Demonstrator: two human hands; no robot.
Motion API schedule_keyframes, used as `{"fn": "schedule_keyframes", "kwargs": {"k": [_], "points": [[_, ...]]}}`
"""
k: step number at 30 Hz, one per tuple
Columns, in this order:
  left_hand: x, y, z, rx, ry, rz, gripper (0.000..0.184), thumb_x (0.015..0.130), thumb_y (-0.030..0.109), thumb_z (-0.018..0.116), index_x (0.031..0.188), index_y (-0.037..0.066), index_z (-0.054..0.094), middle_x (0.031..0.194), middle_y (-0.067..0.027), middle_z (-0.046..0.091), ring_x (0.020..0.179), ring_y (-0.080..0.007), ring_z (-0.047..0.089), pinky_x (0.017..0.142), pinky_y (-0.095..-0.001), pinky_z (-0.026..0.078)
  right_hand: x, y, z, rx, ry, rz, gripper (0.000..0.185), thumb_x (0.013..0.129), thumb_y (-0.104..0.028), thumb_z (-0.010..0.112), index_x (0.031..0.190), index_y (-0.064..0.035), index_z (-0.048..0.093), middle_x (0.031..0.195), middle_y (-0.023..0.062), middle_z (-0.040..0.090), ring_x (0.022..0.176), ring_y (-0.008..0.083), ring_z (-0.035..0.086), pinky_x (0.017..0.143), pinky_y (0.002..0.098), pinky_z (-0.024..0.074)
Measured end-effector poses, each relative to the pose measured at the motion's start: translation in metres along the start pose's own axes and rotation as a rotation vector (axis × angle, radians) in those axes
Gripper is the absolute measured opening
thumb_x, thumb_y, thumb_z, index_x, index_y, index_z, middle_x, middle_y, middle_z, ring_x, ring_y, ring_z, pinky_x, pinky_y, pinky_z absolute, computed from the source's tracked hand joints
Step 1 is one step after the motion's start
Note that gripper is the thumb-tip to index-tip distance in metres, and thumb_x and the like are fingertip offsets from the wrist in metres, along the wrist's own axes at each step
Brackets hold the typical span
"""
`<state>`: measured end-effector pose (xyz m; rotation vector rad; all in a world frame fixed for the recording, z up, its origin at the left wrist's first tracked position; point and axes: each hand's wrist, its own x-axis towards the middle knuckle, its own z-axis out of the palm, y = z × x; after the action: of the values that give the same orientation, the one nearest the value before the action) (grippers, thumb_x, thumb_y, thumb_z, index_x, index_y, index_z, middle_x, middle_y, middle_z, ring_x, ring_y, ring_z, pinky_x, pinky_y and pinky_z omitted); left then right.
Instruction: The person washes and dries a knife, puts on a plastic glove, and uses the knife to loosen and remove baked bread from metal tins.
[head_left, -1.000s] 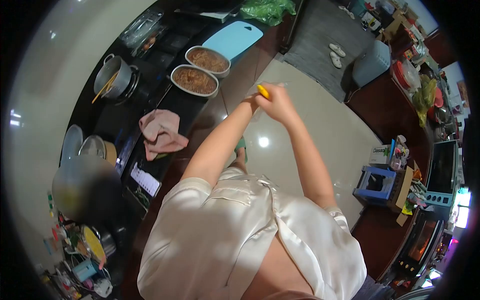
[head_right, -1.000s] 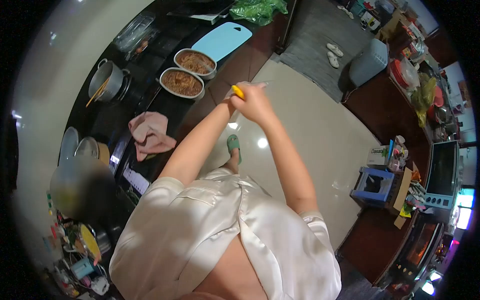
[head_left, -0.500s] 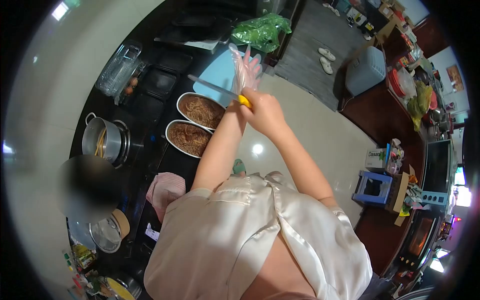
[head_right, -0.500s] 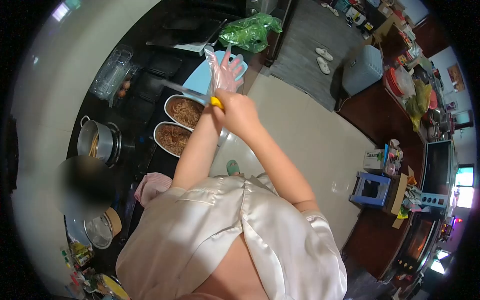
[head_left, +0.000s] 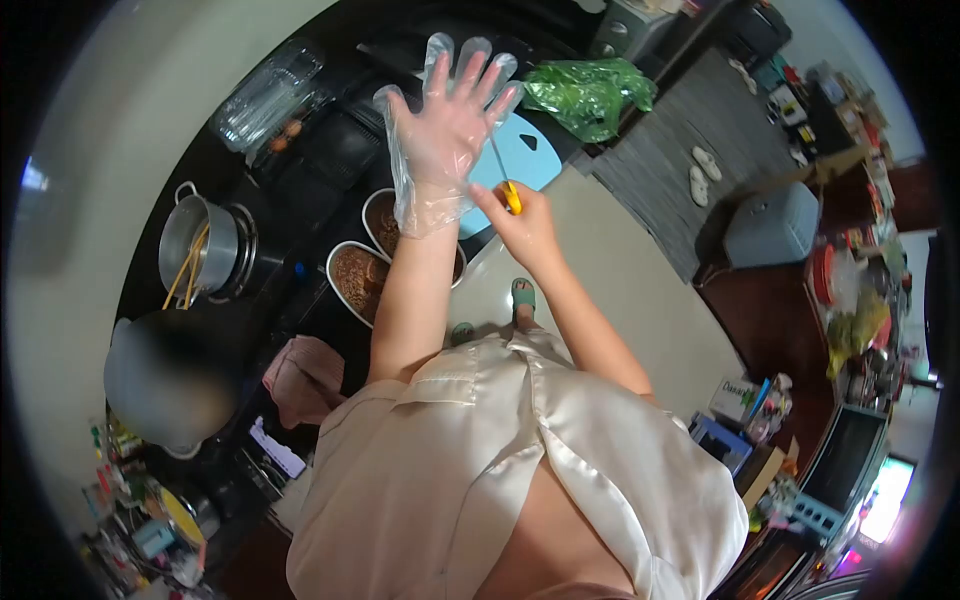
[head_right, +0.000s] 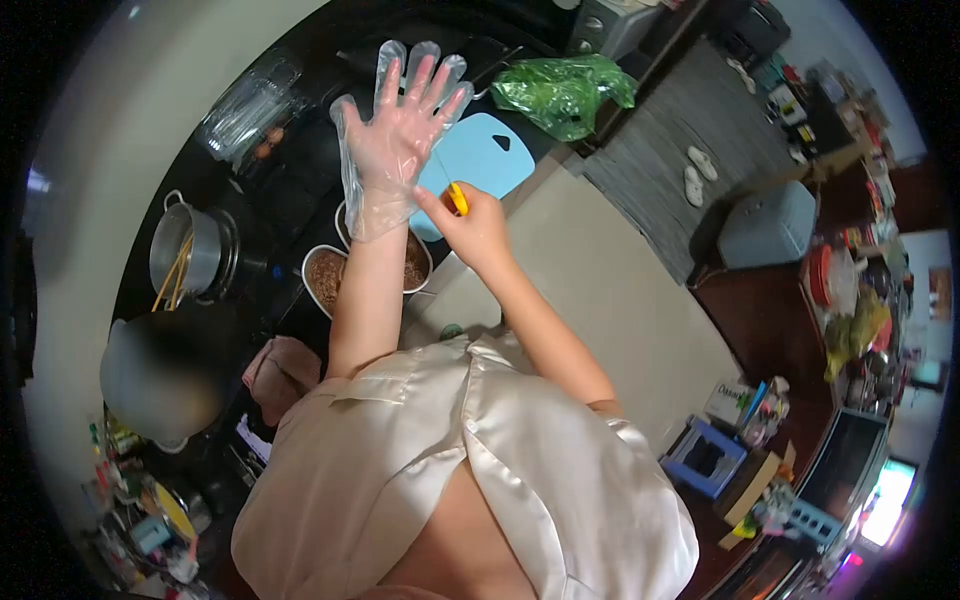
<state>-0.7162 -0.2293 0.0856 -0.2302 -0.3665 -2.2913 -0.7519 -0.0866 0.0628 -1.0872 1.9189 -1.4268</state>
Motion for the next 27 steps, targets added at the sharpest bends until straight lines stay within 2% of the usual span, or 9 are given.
{"fn": "schedule_keyframes", "kwargs": {"k": [3,11,13,16,17,19,20,23,27], "points": [[0.018,-0.003,0.003,0.026,-0.002,0.062,0.082,0.08,0.075,0.02,0.138,0.017,0.025,0.137,-0.0201,0.031,0.13,-0.0393,0.025,0.103,-0.0596,0.021,0.022,0.004,0.005,0.486,-0.18,0.063,0.03,0.086,-0.025,0.06,0.07,-0.0018,0.052,0.057,-0.0019,0.045,0.054,0.0059,0.037,0.049,0.0241,0.0342],[0.056,-0.005,-0.009,0.712,0.292,0.232,0.09,0.075,0.079,0.004,0.144,0.021,0.003,0.15,-0.0111,-0.004,0.135,-0.0415,0.005,0.105,-0.0593,-0.001,0.06,0.031,-0.006,0.349,-0.339,-0.192,0.026,0.087,-0.017,0.055,0.069,0.0007,0.048,0.054,0.0049,0.038,0.055,0.0071,0.033,0.048,0.0271,0.0319],[0.052,-0.006,-0.02,1.136,0.605,0.111,0.083,0.08,0.075,0.014,0.144,0.022,0.014,0.149,-0.014,0.013,0.136,-0.0377,0.012,0.106,-0.0564,0.005,0.075,0.032,-0.019,0.275,-0.412,-0.284,0.028,0.086,-0.018,0.057,0.068,0.001,0.048,0.052,0.0081,0.037,0.051,0.0104,0.031,0.046,0.0293,0.0317],[0.043,-0.004,-0.044,1.952,0.609,0.41,0.05,0.085,0.045,0.044,0.126,0.017,0.048,0.126,-0.0178,0.049,0.122,-0.0371,0.037,0.091,-0.0575,0.029,0.098,0.028,-0.04,0.057,-0.501,-0.278,0.032,0.081,-0.028,0.065,0.069,-0.0005,0.053,0.05,0.0108,0.046,0.042,0.0188,0.037,0.044,0.0325,0.0352],[0.04,-0.004,-0.065,1.954,0.631,0.419,0.05,0.085,0.045,0.044,0.126,0.017,0.048,0.126,-0.0178,0.049,0.122,-0.0371,0.037,0.091,-0.0575,0.029,0.101,0.02,-0.042,0.06,-0.521,-0.284,0.032,0.081,-0.028,0.065,0.069,-0.0005,0.053,0.05,0.0108,0.046,0.042,0.0188,0.037,0.044,0.0325,0.0352],[0.029,-0.025,-0.054,2.68,0.671,0.007,0.048,0.082,0.045,0.052,0.118,0.014,0.055,0.12,-0.0151,0.053,0.117,-0.0346,0.044,0.094,-0.0513,0.032,0.103,-0.01,-0.049,-0.104,-0.342,-0.593,0.037,0.077,-0.036,0.068,0.072,-0.0011,0.056,0.055,0.0093,0.054,0.047,0.0203,0.053,0.049,0.0293,0.0406],[0.027,-0.038,-0.063,2.712,0.695,0.087,0.048,0.081,0.047,0.052,0.117,0.016,0.055,0.119,-0.0165,0.051,0.119,-0.0364,0.039,0.095,-0.0574,0.028,0.106,-0.024,-0.051,-0.24,-0.366,-0.627,0.041,0.072,-0.04,0.07,0.08,-0.0018,0.06,0.065,0.0159,0.06,0.059,0.0324,0.059,0.056,0.0347,0.046],[0.026,-0.046,-0.078,2.976,0.558,0.187,0.051,0.08,0.051,0.051,0.117,0.018,0.055,0.122,-0.0189,0.048,0.122,-0.0402,0.034,0.096,-0.0621,0.024,0.134,0.004,-0.03,-0.436,-0.465,-0.774,0.041,0.071,-0.039,0.069,0.089,-0.0032,0.062,0.076,0.0186,0.063,0.067,0.0361,0.06,0.063,0.0396,0.0476],[0.019,-0.046,-0.081,3.122,0.498,-0.04,0.061,0.077,0.058,0.052,0.124,0.02,0.05,0.128,-0.0211,0.044,0.125,-0.0429,0.031,0.097,-0.0631,0.021,0.157,0.003,-0.03,-0.312,-0.882,-0.813,0.03,0.073,-0.026,0.064,0.092,-0.0031,0.062,0.081,0.0207,0.063,0.078,0.0369,0.061,0.073,0.0426,0.0468]]}}
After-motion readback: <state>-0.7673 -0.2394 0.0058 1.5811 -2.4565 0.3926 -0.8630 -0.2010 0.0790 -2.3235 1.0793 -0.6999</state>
